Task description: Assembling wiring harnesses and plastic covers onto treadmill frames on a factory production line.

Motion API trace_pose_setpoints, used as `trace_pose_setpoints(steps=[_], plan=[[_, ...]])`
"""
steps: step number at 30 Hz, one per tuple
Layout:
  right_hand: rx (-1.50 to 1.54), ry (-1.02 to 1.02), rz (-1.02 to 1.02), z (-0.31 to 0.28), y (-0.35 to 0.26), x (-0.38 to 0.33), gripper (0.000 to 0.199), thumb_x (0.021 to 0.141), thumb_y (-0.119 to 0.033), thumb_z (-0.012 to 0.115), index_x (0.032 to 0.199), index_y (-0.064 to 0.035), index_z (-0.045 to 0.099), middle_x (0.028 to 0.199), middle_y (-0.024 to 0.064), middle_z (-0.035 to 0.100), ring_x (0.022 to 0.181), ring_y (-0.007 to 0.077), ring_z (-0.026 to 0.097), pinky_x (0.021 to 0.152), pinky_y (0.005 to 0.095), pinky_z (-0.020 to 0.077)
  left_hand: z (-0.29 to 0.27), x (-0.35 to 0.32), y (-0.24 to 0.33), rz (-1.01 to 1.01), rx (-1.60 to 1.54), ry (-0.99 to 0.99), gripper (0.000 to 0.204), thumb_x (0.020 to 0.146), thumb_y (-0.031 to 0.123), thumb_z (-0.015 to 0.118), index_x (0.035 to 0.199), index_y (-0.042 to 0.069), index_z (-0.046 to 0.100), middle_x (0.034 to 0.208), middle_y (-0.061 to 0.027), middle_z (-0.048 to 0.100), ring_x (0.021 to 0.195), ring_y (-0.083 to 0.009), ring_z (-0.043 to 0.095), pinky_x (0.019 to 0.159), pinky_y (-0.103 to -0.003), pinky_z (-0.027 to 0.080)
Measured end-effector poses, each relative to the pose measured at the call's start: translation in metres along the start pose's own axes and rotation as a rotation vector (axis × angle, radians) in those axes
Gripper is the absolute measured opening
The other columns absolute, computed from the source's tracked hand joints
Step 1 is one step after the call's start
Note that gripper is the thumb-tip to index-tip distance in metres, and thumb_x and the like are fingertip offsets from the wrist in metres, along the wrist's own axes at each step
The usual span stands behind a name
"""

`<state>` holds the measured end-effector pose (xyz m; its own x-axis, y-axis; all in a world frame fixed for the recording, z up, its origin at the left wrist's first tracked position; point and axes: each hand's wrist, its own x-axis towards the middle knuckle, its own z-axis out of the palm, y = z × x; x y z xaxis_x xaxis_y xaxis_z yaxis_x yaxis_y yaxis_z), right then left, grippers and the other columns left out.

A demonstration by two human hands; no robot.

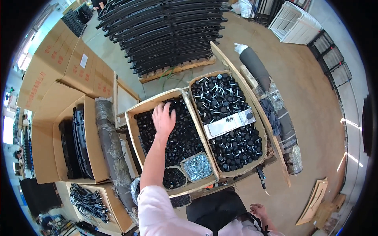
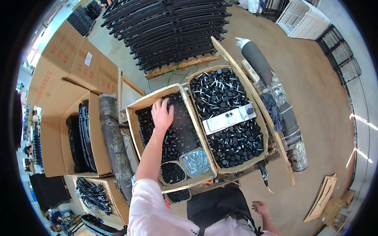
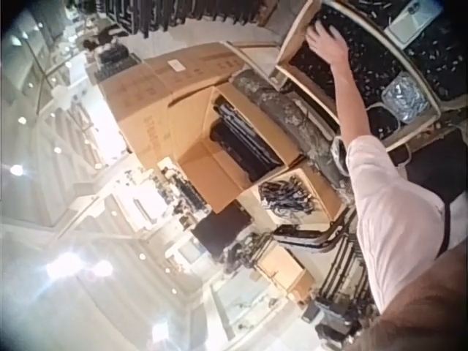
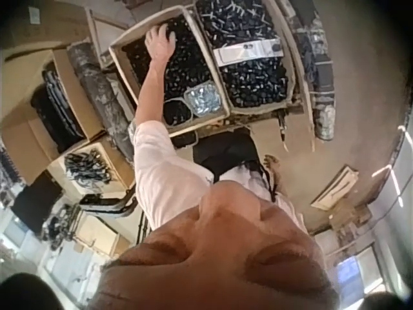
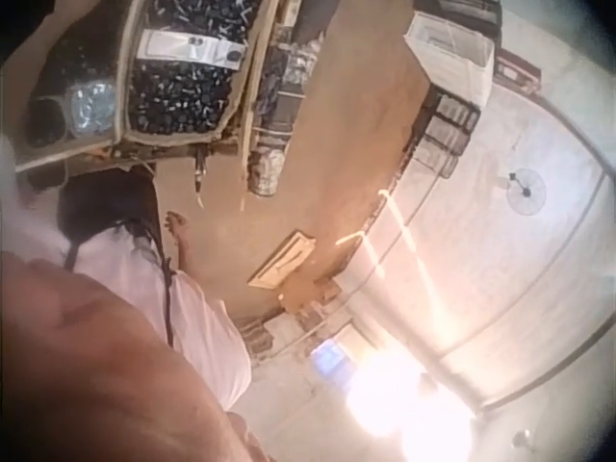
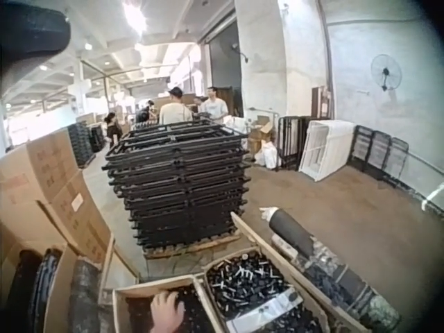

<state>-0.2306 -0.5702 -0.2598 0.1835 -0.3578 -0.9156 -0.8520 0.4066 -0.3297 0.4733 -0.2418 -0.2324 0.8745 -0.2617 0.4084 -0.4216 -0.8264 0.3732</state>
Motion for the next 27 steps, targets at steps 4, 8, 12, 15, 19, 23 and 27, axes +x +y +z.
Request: trace_pose_setpoints(steps=[4,8,12,15,19,23,27], plan=[[-0.165,0.068,0.047,0.002,0.0,-0.013,0.025,0.099,-0.015,0.064,0.118,-0.001,0.073,0.091,0.0084,0.073,0.071,0.0155,0.069,0.059,0.0277,0.0534,0.054,0.034,0.037,0.021,0.138,-0.149,0.044,0.094,0.039,0.065,0.131,0.018,0.065,0.131,-0.0124,0.059,0.124,-0.0377,0.051,0.1,-0.059,0.045],[-0.099,0.091,-0.001,0.007,-0.009,-0.019,0.025,0.101,-0.019,0.064,0.118,-0.0042,0.074,0.093,0.0047,0.074,0.074,0.0133,0.07,0.063,0.0275,0.0545,0.062,0.01,0.034,-0.007,0.203,-0.221,0.036,0.096,0.041,0.06,0.123,0.019,0.067,0.124,-0.0112,0.058,0.124,-0.0354,0.051,0.097,-0.057,0.043],[-0.11,0.08,-0.082,0.017,-0.023,-0.021,0.026,0.101,-0.022,0.064,0.118,-0.0045,0.074,0.095,0.0046,0.074,0.077,0.012,0.07,0.065,0.0262,0.0549,0.023,-0.035,0.01,0.059,0.247,-0.278,0.035,0.095,0.036,0.064,0.126,0.018,0.065,0.134,-0.0134,0.057,0.129,-0.0365,0.05,0.107,-0.058,0.038],[-0.062,0.09,-0.118,0.023,-0.029,-0.03,0.027,0.1,-0.021,0.064,0.119,-0.0041,0.074,0.095,0.004,0.075,0.076,0.0112,0.069,0.066,0.0259,0.0547,-0.012,-0.068,0.003,0.031,0.254,-0.352,0.039,0.094,0.037,0.068,0.128,0.018,0.063,0.133,-0.0143,0.056,0.132,-0.0362,0.048,0.111,-0.062,0.034],[-0.15,0.115,-0.18,0.019,-0.025,-0.041,0.027,0.098,-0.02,0.065,0.117,-0.0036,0.076,0.093,0.0032,0.075,0.076,0.0107,0.068,0.067,0.0266,0.0542,-0.051,-0.082,0.032,0.072,0.313,-0.291,0.054,0.087,0.039,0.076,0.134,0.018,0.062,0.14,-0.0184,0.051,0.139,-0.0408,0.041,0.114,-0.066,0.029],[-0.207,0.102,-0.157,0.024,-0.019,-0.044,0.029,0.095,-0.021,0.065,0.117,-0.0041,0.076,0.094,0.0039,0.076,0.078,0.011,0.069,0.07,0.0276,0.0549,-0.057,-0.022,0.102,0.254,-0.102,-0.069,0.048,0.085,0.023,0.078,0.129,0.01,0.064,0.132,-0.0201,0.058,0.125,-0.0406,0.054,0.106,-0.051,0.044],[-0.325,0.099,-0.156,0.027,-0.027,-0.044,0.03,0.096,-0.02,0.064,0.118,-0.0044,0.076,0.096,0.0049,0.076,0.08,0.0115,0.07,0.072,0.0279,0.0552,0.013,0.041,0.16,0.339,-0.284,-0.107,0.042,0.087,0.022,0.076,0.124,0.007,0.065,0.129,-0.0183,0.06,0.124,-0.0397,0.055,0.105,-0.05,0.045]])
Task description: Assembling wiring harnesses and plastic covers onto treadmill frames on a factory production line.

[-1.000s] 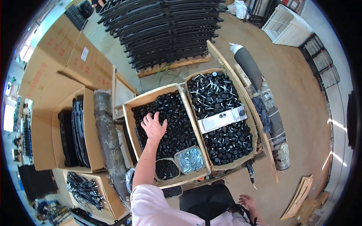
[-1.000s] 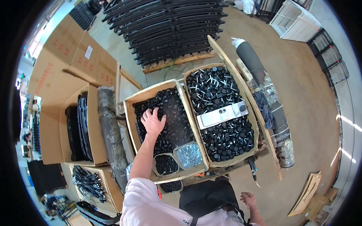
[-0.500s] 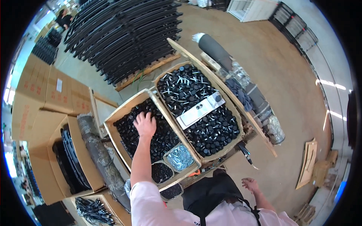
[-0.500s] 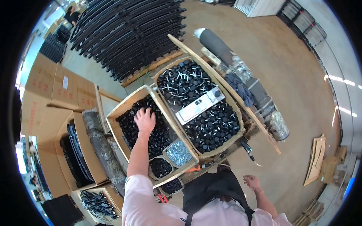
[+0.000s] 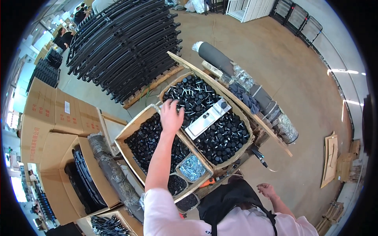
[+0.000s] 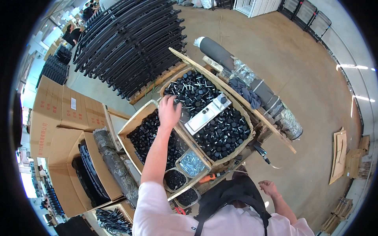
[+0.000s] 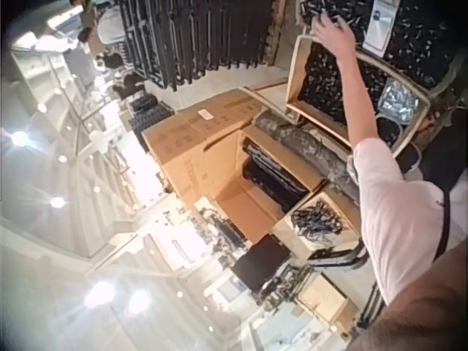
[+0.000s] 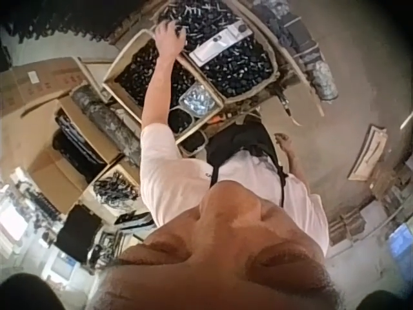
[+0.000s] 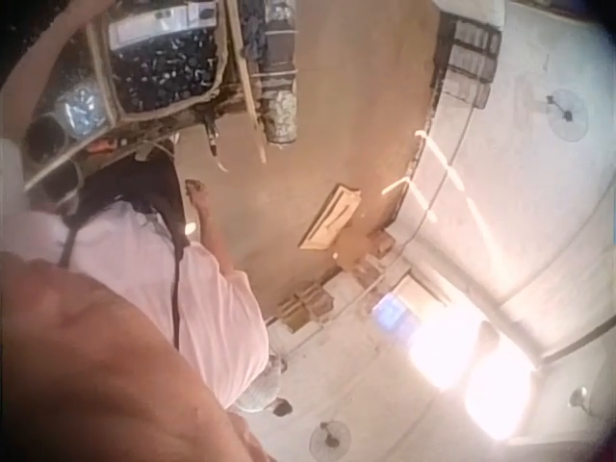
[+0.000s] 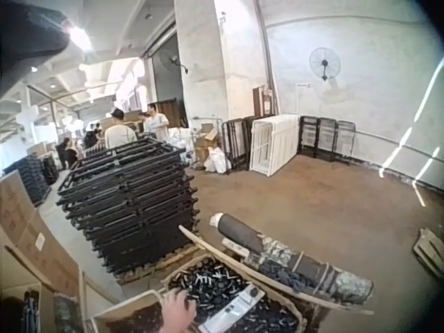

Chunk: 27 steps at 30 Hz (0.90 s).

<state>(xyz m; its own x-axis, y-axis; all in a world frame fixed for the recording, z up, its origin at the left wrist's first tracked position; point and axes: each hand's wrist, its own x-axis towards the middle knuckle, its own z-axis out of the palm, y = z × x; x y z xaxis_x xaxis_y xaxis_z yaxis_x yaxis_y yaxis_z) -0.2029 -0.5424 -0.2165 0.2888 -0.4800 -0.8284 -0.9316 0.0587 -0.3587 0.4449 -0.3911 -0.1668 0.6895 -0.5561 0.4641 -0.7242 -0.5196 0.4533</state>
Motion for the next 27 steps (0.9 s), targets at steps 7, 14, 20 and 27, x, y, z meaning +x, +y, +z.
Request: trace_pose_setpoints(steps=[7,14,20,27], plan=[[0.294,0.204,0.041,0.004,0.016,-0.034,0.035,0.093,-0.024,0.064,0.117,-0.0026,0.077,0.095,0.0075,0.077,0.079,0.0143,0.072,0.073,0.0294,0.0567,0.093,0.064,-0.063,-0.268,0.447,-0.199,0.077,0.087,0.044,0.076,0.145,0.002,0.047,0.155,-0.023,0.038,0.144,-0.0405,0.038,0.116,-0.05,0.038],[0.25,0.131,0.272,0.054,0.124,-0.073,0.032,0.089,-0.028,0.069,0.105,-0.0017,0.08,0.086,0.0079,0.077,0.073,0.0154,0.072,0.066,0.0314,0.0575,0.107,0.051,-0.027,-0.257,0.329,-0.181,0.061,0.086,0.04,0.077,0.13,0.005,0.054,0.131,-0.0183,0.054,0.122,-0.0378,0.052,0.103,-0.05,0.042],[0.44,0.088,0.235,0.066,0.12,-0.051,0.027,0.088,-0.017,0.069,0.106,0.0009,0.079,0.088,0.0115,0.077,0.068,0.0179,0.072,0.061,0.0306,0.0569,0.128,0.056,-0.062,-0.166,0.43,-0.031,0.067,0.091,0.049,0.069,0.141,0.007,0.051,0.145,-0.0228,0.05,0.136,-0.0413,0.046,0.112,-0.056,0.034],[0.499,0.12,0.169,0.023,0.04,-0.061,0.034,0.103,-0.025,0.065,0.129,-0.0046,0.069,0.113,0.0133,0.074,0.1,0.0242,0.07,0.089,0.0389,0.0574,0.107,0.087,-0.014,-0.15,0.185,-0.1,0.058,0.09,0.044,0.073,0.134,0.01,0.057,0.132,-0.0188,0.055,0.125,-0.0391,0.051,0.103,-0.053,0.04]])
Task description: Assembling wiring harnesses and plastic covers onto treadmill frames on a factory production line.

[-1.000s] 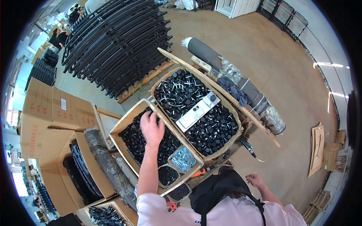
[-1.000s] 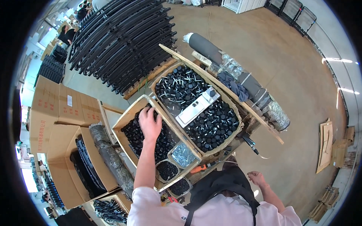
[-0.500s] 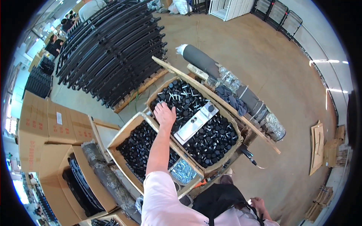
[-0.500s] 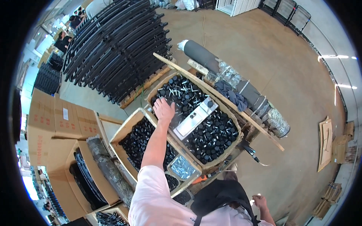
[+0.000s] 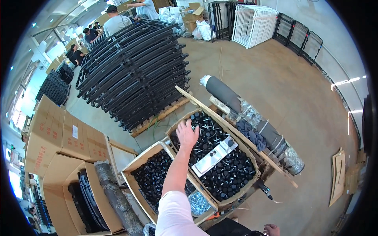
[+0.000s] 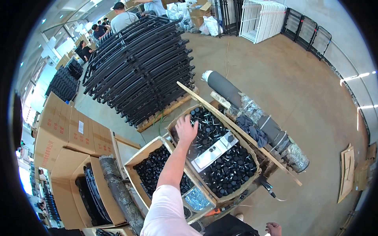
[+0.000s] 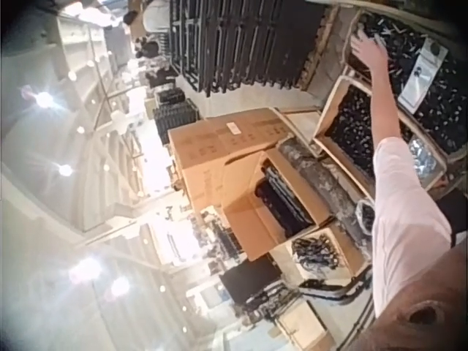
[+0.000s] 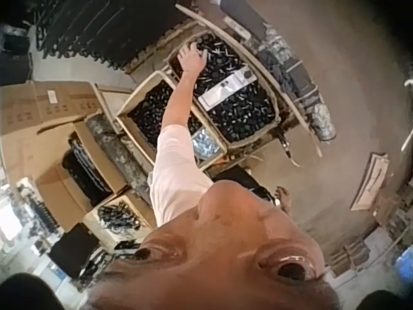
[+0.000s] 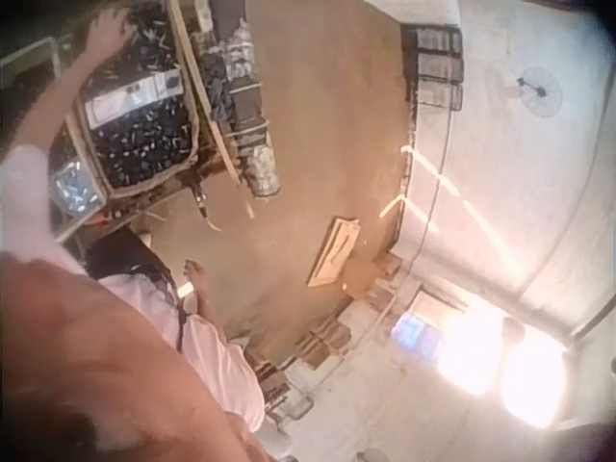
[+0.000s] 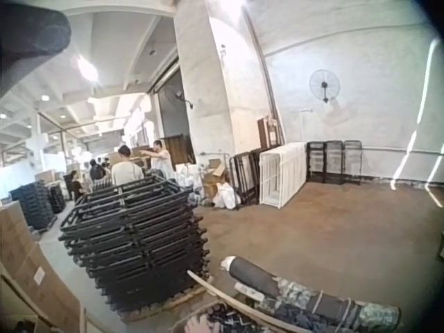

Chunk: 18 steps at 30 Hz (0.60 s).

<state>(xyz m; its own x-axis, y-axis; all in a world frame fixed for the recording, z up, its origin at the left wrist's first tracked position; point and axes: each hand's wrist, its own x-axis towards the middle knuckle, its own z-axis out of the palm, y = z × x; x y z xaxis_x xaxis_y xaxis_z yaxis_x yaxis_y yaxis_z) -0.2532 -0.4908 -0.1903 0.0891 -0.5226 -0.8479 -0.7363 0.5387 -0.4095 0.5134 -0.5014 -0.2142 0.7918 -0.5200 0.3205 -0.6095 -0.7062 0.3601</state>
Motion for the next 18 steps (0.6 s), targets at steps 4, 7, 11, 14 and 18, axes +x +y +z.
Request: trace_pose_setpoints(steps=[4,7,11,14,18], plan=[[-0.176,-0.079,-0.006,-0.006,0.006,0.0,0.036,0.102,-0.028,0.067,0.129,-0.0049,0.069,0.111,0.0123,0.074,0.098,0.0233,0.068,0.087,0.0366,0.0558,0.038,0.047,0.017,-0.003,-0.057,-0.17,0.066,0.093,0.043,0.069,0.148,0.012,0.049,0.154,-0.0221,0.043,0.143,-0.0414,0.04,0.116,-0.056,0.035],[-0.202,-0.107,-0.008,-0.005,0.03,0.021,0.039,0.101,-0.03,0.065,0.133,-0.0059,0.068,0.115,0.0141,0.073,0.1,0.0237,0.069,0.089,0.0361,0.0557,0.06,0.048,0.016,-0.069,-0.02,-0.143,0.069,0.094,0.047,0.066,0.151,0.014,0.047,0.159,-0.0238,0.036,0.146,-0.043,0.036,0.12,-0.059,0.027],[-0.235,-0.153,0.028,-0.032,0.104,0.055,0.045,0.101,-0.032,0.062,0.139,-0.0081,0.065,0.124,0.0175,0.073,0.105,0.0246,0.072,0.092,0.035,0.0554,0.07,0.035,0.039,-0.016,0.156,-0.174,0.073,0.093,0.057,0.063,0.151,0.015,0.049,0.156,-0.0234,0.039,0.14,-0.0449,0.041,0.121,-0.061,0.025],[-0.161,-0.154,-0.047,-0.052,0.173,0.101,0.041,0.101,-0.029,0.062,0.134,-0.0057,0.068,0.12,0.0175,0.074,0.1,0.0239,0.073,0.085,0.0359,0.0558,0.062,0.028,0.051,0.004,0.128,-0.175,0.069,0.095,0.055,0.062,0.148,0.011,0.051,0.15,-0.0206,0.045,0.138,-0.0398,0.044,0.121,-0.061,0.025],[-0.19,-0.201,-0.028,-0.041,0.127,0.093,0.04,0.101,-0.027,0.061,0.134,-0.0058,0.068,0.116,0.0174,0.075,0.103,0.025,0.072,0.087,0.0346,0.0561,0.042,-0.003,0.026,-0.017,0.272,-0.265,0.057,0.097,0.049,0.062,0.136,0.007,0.057,0.136,-0.0145,0.053,0.13,-0.0324,0.05,0.115,-0.057,0.033]])
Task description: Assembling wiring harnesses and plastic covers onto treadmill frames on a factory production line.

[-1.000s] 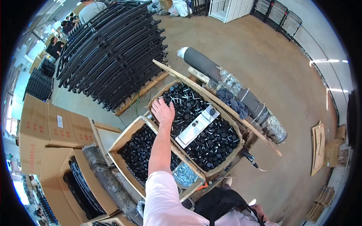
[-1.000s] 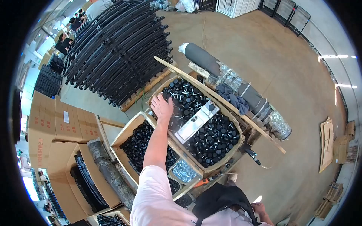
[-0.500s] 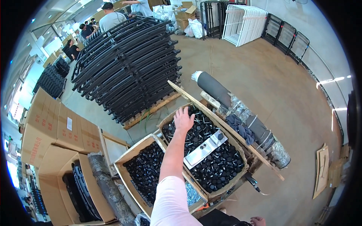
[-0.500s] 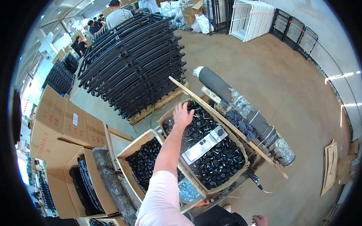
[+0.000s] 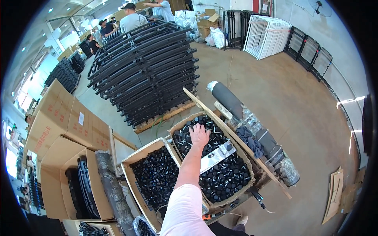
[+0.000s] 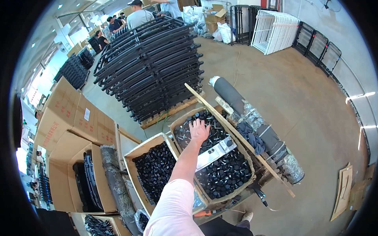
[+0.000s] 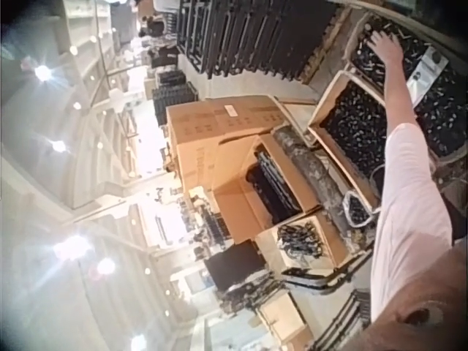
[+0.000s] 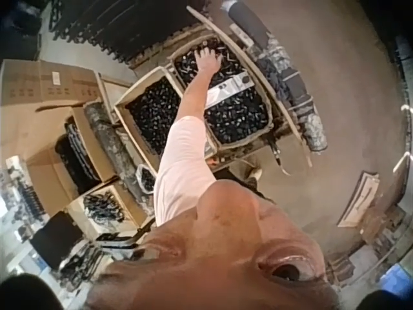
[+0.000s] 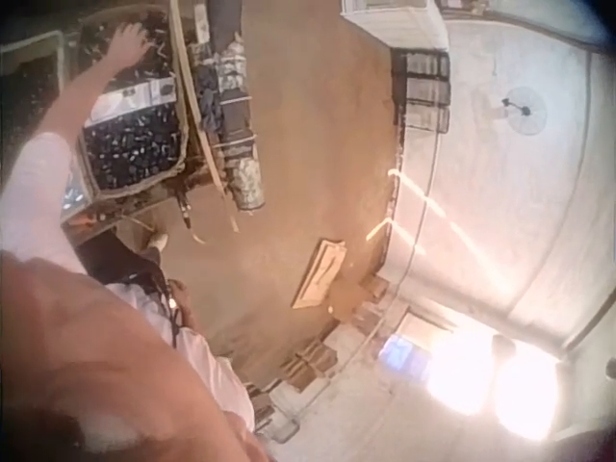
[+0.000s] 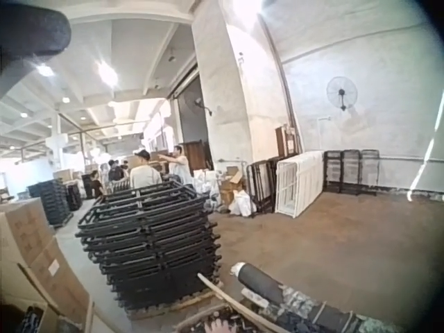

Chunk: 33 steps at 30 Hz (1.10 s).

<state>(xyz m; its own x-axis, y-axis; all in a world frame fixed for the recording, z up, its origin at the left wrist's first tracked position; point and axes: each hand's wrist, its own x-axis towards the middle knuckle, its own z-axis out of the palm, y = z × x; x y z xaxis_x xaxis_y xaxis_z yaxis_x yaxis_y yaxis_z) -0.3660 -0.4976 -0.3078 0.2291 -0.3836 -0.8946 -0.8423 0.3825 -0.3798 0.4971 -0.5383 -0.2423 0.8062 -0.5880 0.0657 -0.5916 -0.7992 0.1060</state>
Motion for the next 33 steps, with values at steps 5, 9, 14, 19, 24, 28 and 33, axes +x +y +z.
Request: trace_pose_setpoints(steps=[5,9,14,19,24,28,33], plan=[[-0.103,0.028,-0.261,-0.042,0.046,0.048,0.039,0.101,-0.027,0.063,0.134,-0.0079,0.069,0.117,0.0154,0.074,0.104,0.0272,0.07,0.093,0.0355,0.0552,-0.025,-0.023,0.016,0.012,0.022,-0.069,0.047,0.096,0.044,0.064,0.131,0.012,0.061,0.132,-0.0122,0.056,0.127,-0.0309,0.053,0.107,-0.05,0.043],[0.218,0.062,-0.229,-0.079,0.047,0.072,0.04,0.099,-0.029,0.071,0.133,-0.007,0.068,0.11,0.0116,0.074,0.098,0.0227,0.066,0.087,0.0362,0.0545,-0.051,-0.077,0.015,-0.091,-0.046,0.064,0.054,0.094,0.042,0.068,0.139,0.014,0.058,0.131,-0.0164,0.06,0.128,-0.0365,0.054,0.109,-0.052,0.042],[0.134,0.066,-0.146,-0.139,0.058,0.103,0.035,0.093,-0.019,0.072,0.126,-0.0066,0.07,0.101,0.0124,0.075,0.084,0.0219,0.069,0.073,0.0355,0.0561,-0.081,-0.171,0.065,-0.175,-0.222,0.272,0.047,0.093,0.038,0.07,0.13,0.01,0.063,0.127,-0.0187,0.063,0.121,-0.0389,0.059,0.103,-0.052,0.047],[0.083,0.083,-0.192,-0.247,0.046,0.051,0.029,0.09,-0.014,0.07,0.112,0.0035,0.074,0.084,0.012,0.074,0.064,0.0204,0.07,0.054,0.0313,0.0553,-0.108,-0.298,0.185,-0.117,-0.398,0.382,0.028,0.095,0.023,0.068,0.117,0.006,0.07,0.115,-0.0202,0.069,0.11,-0.0408,0.063,0.096,-0.049,0.051],[0.418,0.212,0.025,-0.394,0.164,0.098,0.022,0.092,-0.009,0.061,0.112,-0.0009,0.066,0.08,0.0085,0.069,0.055,0.0196,0.064,0.042,0.0301,0.0439,-0.135,-0.395,0.41,0.181,-0.731,0.332,0.016,0.095,0.013,0.067,0.109,0.005,0.071,0.107,-0.0162,0.071,0.105,-0.0367,0.066,0.09,-0.045,0.053],[0.668,0.2,0.128,-0.47,0.216,0.098,0.023,0.093,-0.011,0.06,0.114,-0.0041,0.061,0.074,0.005,0.062,0.052,0.0161,0.058,0.04,0.0273,0.0362,-0.125,-0.449,0.539,0.618,-0.76,0.036,0.016,0.095,0.02,0.067,0.105,0.007,0.072,0.105,-0.0114,0.071,0.104,-0.0336,0.066,0.089,-0.044,0.054],[0.53,0.347,0.141,-0.458,0.201,0.098,0.016,0.094,-0.01,0.057,0.109,-0.0064,0.059,0.071,0.0049,0.057,0.049,0.0153,0.052,0.04,0.0264,0.0355,-0.108,-0.473,0.583,0.741,-0.75,-0.231,0.017,0.096,0.021,0.066,0.106,0.008,0.072,0.106,-0.0097,0.071,0.103,-0.0321,0.067,0.09,-0.043,0.054]])
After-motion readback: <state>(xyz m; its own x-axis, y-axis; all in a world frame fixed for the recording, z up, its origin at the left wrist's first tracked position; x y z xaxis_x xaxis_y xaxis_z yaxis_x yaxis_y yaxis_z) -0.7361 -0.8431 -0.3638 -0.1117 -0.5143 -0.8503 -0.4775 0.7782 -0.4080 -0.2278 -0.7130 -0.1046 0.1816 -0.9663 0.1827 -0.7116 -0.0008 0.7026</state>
